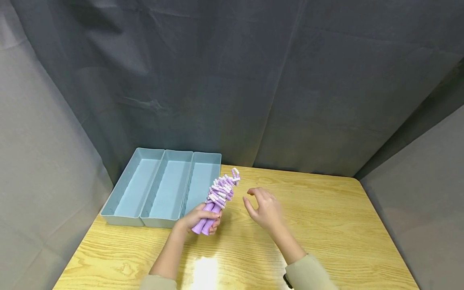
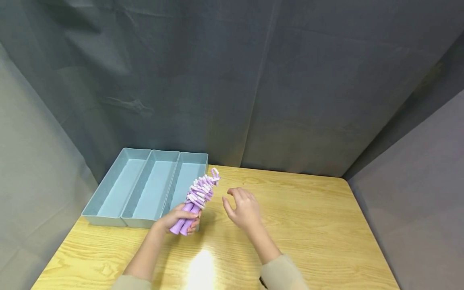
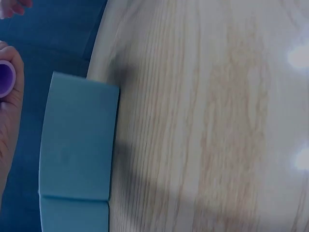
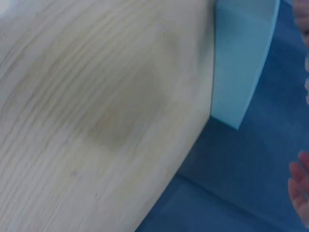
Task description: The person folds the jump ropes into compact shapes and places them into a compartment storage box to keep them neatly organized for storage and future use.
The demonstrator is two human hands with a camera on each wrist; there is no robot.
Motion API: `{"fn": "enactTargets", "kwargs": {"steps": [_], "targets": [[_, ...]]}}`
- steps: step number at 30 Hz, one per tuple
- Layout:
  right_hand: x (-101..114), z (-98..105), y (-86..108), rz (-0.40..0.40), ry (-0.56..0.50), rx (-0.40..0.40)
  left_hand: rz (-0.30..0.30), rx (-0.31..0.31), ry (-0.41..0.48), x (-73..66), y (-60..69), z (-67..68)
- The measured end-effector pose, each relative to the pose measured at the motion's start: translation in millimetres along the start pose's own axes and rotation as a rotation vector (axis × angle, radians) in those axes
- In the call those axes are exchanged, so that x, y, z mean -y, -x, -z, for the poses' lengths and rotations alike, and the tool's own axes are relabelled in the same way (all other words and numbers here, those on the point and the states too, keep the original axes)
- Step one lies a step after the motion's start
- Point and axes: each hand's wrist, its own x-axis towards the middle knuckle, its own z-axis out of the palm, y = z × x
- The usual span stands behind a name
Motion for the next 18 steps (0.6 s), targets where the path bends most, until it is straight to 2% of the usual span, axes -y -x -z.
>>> {"fn": "enactTargets", "kwargs": {"steps": [4,10,14,18], "targets": [[8.3,-17.0,1.4,0.039,0.084,-0.009,-0.027,-0.007,0.005,-3.6,8.5,7.0],[18.1,-39.8,2.0,0.052,0.194,-0.007,-0.05,-0.046,0.009,-10.9,23.1,17.7],[22.0,-51.9,0.5,0.025,0.24,0.025,-0.07,-0.082,0.006,-17.0,33.1,25.2],[25.1,-62.3,-1.6,-0.006,0.278,0.074,-0.08,-0.148,0.01,-23.8,42.7,31.9]]}}
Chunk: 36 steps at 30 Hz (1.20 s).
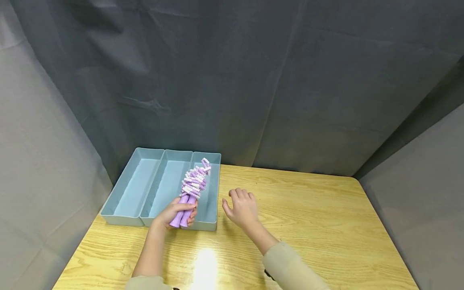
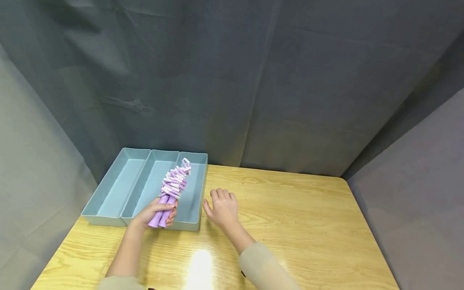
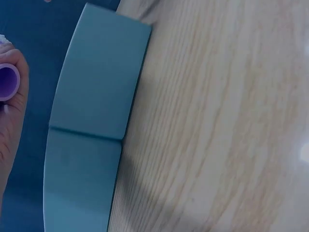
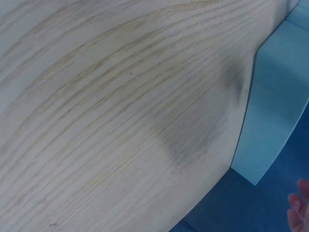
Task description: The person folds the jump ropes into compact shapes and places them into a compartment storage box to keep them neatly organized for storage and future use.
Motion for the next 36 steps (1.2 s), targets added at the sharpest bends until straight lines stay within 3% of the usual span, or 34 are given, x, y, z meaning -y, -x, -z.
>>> {"fn": "enactTargets", "kwargs": {"steps": [6,13,20,25,31,36], "targets": [[6.1,-8.3,-5.8,-0.024,0.048,0.115,-0.017,-0.056,-0.034,-9.8,7.6,12.1],[18.7,-14.1,-14.7,-0.049,0.112,0.353,0.017,-0.137,-0.067,-18.7,17.6,29.0],[30.9,-25.2,-19.4,-0.135,0.096,0.562,0.023,-0.228,-0.019,-25.8,23.8,46.2],[34.4,-29.4,-19.6,-0.146,0.123,0.591,0.022,-0.287,-0.033,-27.2,23.8,55.0],[37.3,-35.7,-17.6,-0.153,0.136,0.58,0.034,-0.315,-0.048,-25.2,22.6,63.8],[38.7,-42.1,-15.7,-0.188,0.11,0.62,0.054,-0.345,-0.067,-21.9,21.3,69.8]]}}
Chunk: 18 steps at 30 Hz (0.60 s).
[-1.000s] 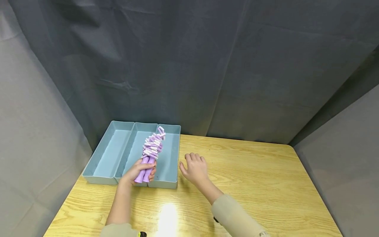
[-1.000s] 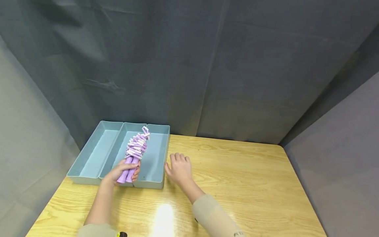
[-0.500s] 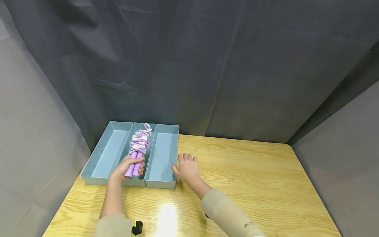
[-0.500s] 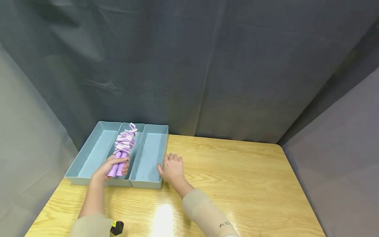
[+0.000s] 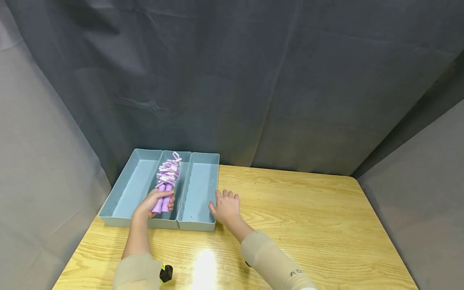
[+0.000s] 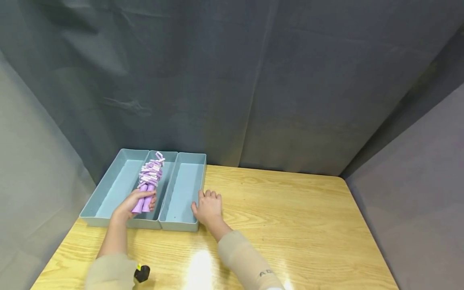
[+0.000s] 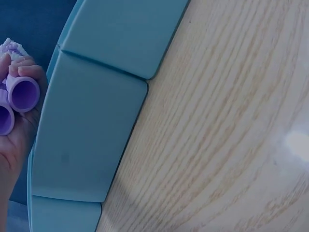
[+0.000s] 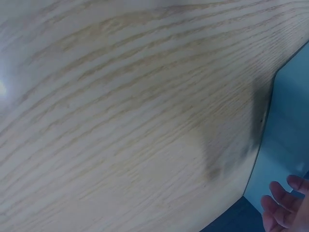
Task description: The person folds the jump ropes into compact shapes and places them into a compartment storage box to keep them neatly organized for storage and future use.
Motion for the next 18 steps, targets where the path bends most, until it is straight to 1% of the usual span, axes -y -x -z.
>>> {"fn": "enactTargets", "kwargs": {"steps": [3,7,14,18], "targets": [[0.4,-1.8,-0.7,-0.016,-0.025,0.026,0.011,-0.028,-0.008,2.1,-2.2,3.0],[0.3,-2.3,-1.4,-0.03,-0.049,0.038,0.043,-0.027,-0.008,4.1,-6.4,7.1],[0.4,-4.3,-2.4,-0.034,-0.078,0.042,0.134,-0.013,0.018,7.2,-14.7,14.7],[-0.1,-5.9,-2.9,-0.037,-0.085,0.045,0.209,0.002,0.04,10.8,-20.1,20.1]]}}
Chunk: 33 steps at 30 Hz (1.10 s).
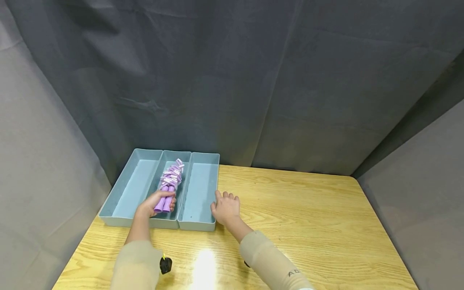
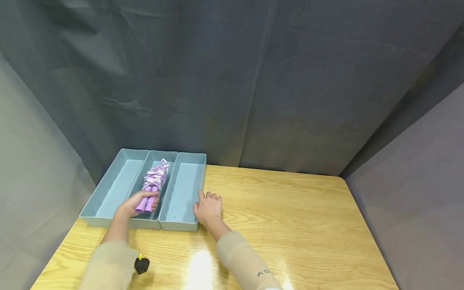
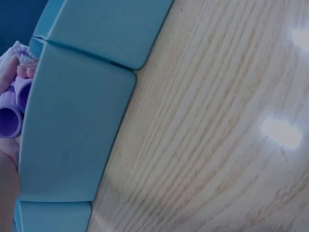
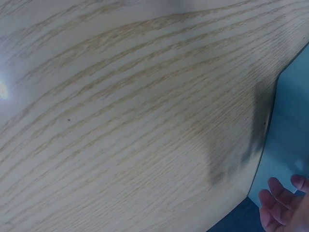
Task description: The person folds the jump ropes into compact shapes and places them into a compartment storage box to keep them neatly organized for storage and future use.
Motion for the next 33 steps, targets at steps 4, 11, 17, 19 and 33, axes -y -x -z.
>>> {"fn": "enactTargets", "kwargs": {"steps": [4,11,17,19,33], "targets": [[0.0,-0.2,-0.1,-0.004,-0.006,0.004,0.057,-0.01,0.015,1.8,-4.8,4.6],[0.1,1.4,0.7,-0.005,-0.006,0.01,0.123,0.01,0.051,2.4,-8.9,10.0],[0.7,1.3,2.2,0.005,-0.009,0.0,0.154,0.036,0.072,3.7,-9.1,13.7],[0.5,1.5,2.7,0.006,-0.009,-0.003,0.157,0.026,0.067,3.9,-9.4,13.8],[-0.2,0.9,2.7,0.007,-0.013,0.0,0.147,-0.15,-0.05,14.4,-15.7,20.1]]}}
